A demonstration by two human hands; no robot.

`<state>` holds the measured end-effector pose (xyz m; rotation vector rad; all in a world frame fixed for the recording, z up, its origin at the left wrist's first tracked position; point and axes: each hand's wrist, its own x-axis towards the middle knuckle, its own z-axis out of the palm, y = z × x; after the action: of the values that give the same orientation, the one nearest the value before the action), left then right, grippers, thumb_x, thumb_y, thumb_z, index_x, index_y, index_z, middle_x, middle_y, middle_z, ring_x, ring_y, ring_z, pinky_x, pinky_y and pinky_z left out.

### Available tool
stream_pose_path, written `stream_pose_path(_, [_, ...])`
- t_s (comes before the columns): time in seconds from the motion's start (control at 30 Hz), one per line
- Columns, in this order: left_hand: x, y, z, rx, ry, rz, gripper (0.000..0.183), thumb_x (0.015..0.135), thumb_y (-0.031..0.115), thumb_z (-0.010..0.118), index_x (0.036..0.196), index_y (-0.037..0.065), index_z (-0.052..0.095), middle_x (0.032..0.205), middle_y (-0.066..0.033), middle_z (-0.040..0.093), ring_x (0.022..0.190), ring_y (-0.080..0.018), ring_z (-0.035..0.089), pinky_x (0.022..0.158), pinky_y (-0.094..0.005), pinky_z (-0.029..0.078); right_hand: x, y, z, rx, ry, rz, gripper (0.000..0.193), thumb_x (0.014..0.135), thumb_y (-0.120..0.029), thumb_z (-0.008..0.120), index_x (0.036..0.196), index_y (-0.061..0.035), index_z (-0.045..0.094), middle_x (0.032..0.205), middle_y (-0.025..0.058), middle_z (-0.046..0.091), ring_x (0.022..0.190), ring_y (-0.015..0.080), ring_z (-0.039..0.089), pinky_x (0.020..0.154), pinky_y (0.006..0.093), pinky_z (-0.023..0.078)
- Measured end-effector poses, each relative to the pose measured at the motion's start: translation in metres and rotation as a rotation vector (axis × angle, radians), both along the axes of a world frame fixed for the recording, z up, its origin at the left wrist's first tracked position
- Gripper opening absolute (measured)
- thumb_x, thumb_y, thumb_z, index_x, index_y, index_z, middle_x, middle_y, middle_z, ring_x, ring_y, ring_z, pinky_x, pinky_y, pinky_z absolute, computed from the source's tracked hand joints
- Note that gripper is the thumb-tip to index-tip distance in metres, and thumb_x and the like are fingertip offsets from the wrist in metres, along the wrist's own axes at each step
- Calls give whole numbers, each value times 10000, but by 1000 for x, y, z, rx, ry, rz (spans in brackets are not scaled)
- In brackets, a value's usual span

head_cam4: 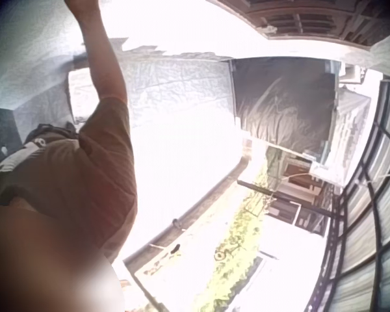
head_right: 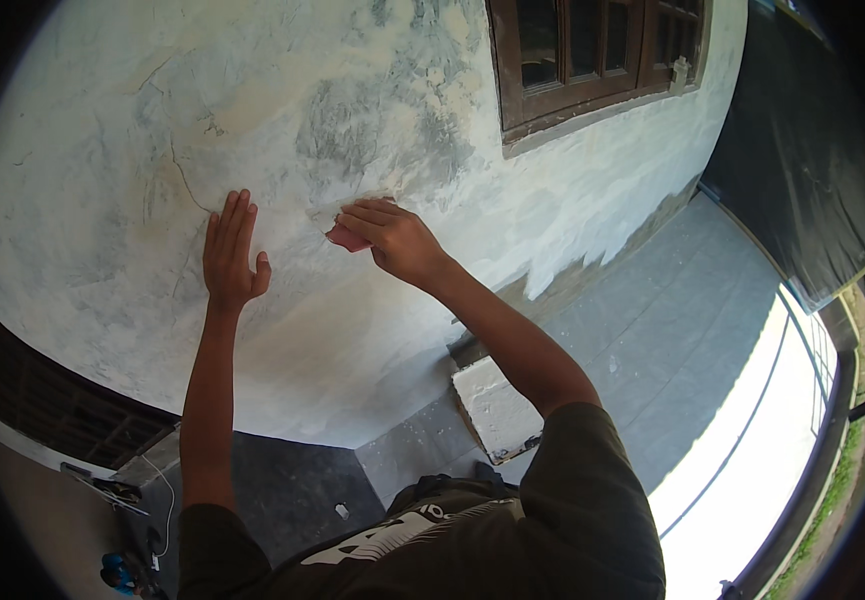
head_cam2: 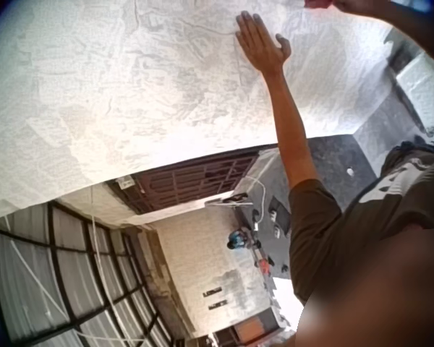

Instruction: Applying putty or spackle to cracks in an exterior wall using a putty knife.

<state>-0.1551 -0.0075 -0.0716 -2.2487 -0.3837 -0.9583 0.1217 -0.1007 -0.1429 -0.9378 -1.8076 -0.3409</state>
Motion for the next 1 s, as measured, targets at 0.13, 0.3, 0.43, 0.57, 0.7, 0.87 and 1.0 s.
stream_pose_path(0.13, [-4, -1, -1, 1, 12, 9, 583, 857, 213, 453, 1400, 8, 510, 1504, -143, 480, 1435, -279, 407, 1167, -472, 280, -11, -19, -33, -171, 494, 171, 437, 870, 144, 563, 1264, -28, 645, 1214, 152, 689, 1151, 270, 661, 958, 333, 540])
stream_pose_path(0.3, [0, -1, -1, -7, 9, -8, 584, 864, 220, 448, 1406, 9, 504, 1507, -145, 476, 1437, -278, 405, 1173, -471, 271, 11, 25, 53, 252, 359, -276, 661, 771, 199, 529, 1400, 1, 496, 1452, 214, 486, 1353, 404, 451, 1090, 436, 428])
stream_pose_path(0.43, [0, 1, 0, 5, 4, -12, 578, 872, 220, 432, 1402, 0, 501, 1500, -151, 482, 1429, -286, 417, 1173, -472, 272, -47, 41, 9, 174, 163, -288, 610, 785, 118, 584, 1379, 7, 502, 1514, 180, 412, 1404, 421, 374, 1091, 526, 403])
stream_pose_path(0.57, [-4, -1, 0, -16, -6, -40, 582, 869, 207, 424, 1403, -12, 492, 1496, -151, 485, 1429, -287, 415, 1172, -471, 273, -104, -9, -91, -216, 145, 88, 567, 824, 124, 539, 1368, -37, 540, 1454, 168, 497, 1366, 357, 452, 1111, 477, 400])
stream_pose_path(0.7, [-1, 2, -4, -39, 6, -37, 589, 854, 192, 430, 1404, -9, 494, 1504, -147, 477, 1437, -281, 404, 1169, -474, 279, -97, -56, -170, -581, 357, 251, 520, 854, 139, 523, 1324, -70, 600, 1319, 154, 624, 1225, 318, 598, 1050, 407, 469])
stream_pose_path(0.87, [-2, -4, 2, -42, 6, -31, 596, 835, 170, 453, 1405, -2, 496, 1508, -143, 473, 1436, -279, 404, 1172, -471, 274, -52, -66, -124, -497, 768, -71, 316, 943, -25, 607, 1256, -30, 649, 912, 137, 727, 817, 135, 658, 776, 287, 523])
stream_pose_path(1.0, [2, 0, 1, -35, 14, -30, 601, 820, 149, 469, 1402, 0, 499, 1511, -144, 469, 1438, -280, 400, 1168, -477, 281, -8, -42, -67, -229, 921, -43, 306, 957, -41, 603, 1250, 38, 640, 964, 82, 721, 871, 102, 633, 805, 264, 515])
